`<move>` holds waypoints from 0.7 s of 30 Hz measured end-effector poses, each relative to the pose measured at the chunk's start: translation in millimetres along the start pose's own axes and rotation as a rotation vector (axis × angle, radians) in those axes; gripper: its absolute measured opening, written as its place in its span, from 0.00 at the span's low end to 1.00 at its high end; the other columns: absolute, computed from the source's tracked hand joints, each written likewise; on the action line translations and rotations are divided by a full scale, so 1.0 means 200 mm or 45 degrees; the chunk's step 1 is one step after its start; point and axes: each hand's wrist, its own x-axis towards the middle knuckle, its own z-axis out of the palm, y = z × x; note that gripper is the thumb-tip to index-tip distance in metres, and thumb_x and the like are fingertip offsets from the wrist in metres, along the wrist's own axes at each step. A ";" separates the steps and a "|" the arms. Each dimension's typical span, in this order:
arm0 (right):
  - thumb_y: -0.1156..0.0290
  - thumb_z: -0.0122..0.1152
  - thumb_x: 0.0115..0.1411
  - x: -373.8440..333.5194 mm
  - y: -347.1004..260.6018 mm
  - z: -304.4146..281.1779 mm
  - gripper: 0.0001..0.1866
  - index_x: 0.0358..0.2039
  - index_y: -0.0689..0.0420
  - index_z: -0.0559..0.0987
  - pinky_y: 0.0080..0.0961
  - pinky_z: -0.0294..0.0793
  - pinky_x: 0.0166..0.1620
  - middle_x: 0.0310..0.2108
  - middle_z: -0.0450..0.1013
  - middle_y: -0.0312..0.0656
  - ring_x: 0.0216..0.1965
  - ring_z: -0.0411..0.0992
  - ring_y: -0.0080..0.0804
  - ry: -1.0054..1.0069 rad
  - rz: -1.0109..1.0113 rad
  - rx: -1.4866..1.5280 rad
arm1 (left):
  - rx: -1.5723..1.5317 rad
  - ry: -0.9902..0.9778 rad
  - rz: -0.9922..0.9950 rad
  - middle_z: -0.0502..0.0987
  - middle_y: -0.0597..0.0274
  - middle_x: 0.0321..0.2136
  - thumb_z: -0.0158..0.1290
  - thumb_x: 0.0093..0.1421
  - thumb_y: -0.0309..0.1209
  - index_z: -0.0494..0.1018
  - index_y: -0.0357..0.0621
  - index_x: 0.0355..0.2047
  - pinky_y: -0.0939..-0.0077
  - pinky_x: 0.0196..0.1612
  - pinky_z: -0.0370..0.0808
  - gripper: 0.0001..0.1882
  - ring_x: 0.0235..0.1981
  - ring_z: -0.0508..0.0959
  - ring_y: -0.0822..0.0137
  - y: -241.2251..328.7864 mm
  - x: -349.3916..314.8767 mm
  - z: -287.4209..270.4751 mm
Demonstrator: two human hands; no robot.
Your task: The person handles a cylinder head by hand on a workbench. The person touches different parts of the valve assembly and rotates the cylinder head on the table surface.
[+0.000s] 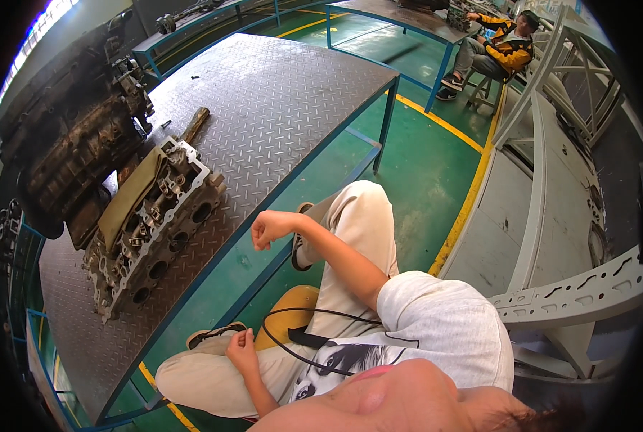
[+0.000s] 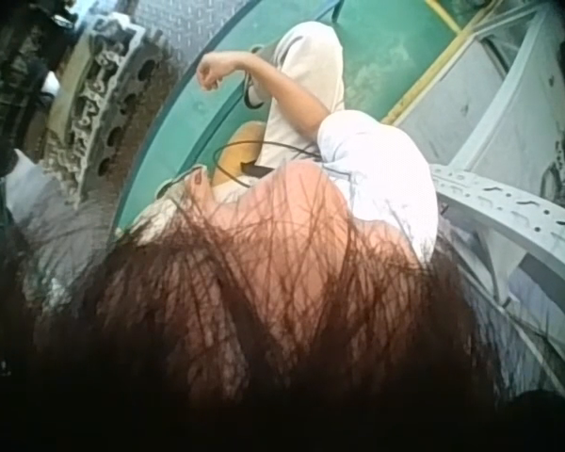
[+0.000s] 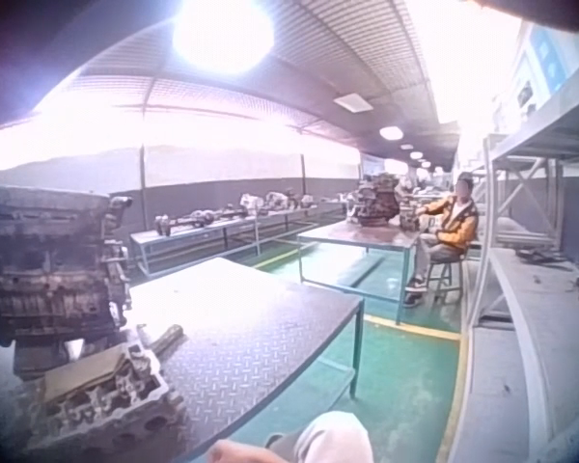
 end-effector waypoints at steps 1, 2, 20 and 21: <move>0.70 0.63 0.49 0.00 0.00 0.00 0.06 0.26 0.59 0.80 0.18 0.71 0.28 0.23 0.77 0.35 0.25 0.75 0.21 -0.015 0.011 -0.014 | 0.033 -0.004 0.002 0.76 0.59 0.17 0.57 0.54 0.27 0.75 0.32 0.26 0.80 0.24 0.70 0.08 0.19 0.74 0.74 -0.01 0.00 0.00; 0.71 0.63 0.49 0.00 0.00 0.00 0.06 0.25 0.59 0.80 0.18 0.71 0.28 0.23 0.77 0.36 0.25 0.76 0.21 -0.029 0.022 -0.028 | 0.066 -0.009 0.004 0.76 0.58 0.17 0.58 0.54 0.27 0.75 0.32 0.26 0.79 0.24 0.70 0.08 0.18 0.74 0.73 -0.01 0.00 0.00; 0.69 0.58 0.53 0.03 0.05 0.01 0.08 0.25 0.62 0.80 0.20 0.73 0.29 0.21 0.76 0.37 0.23 0.73 0.21 -0.121 -0.020 -0.160 | 0.366 0.037 0.237 0.73 0.54 0.20 0.58 0.53 0.32 0.75 0.40 0.24 0.66 0.24 0.68 0.08 0.20 0.73 0.55 0.06 0.01 0.04; 0.68 0.59 0.55 0.03 0.06 0.02 0.09 0.24 0.62 0.79 0.18 0.71 0.27 0.21 0.76 0.37 0.22 0.73 0.20 -0.126 0.026 -0.041 | 0.410 0.009 0.200 0.74 0.54 0.20 0.58 0.53 0.33 0.75 0.40 0.24 0.67 0.25 0.69 0.09 0.21 0.74 0.55 0.08 0.02 0.04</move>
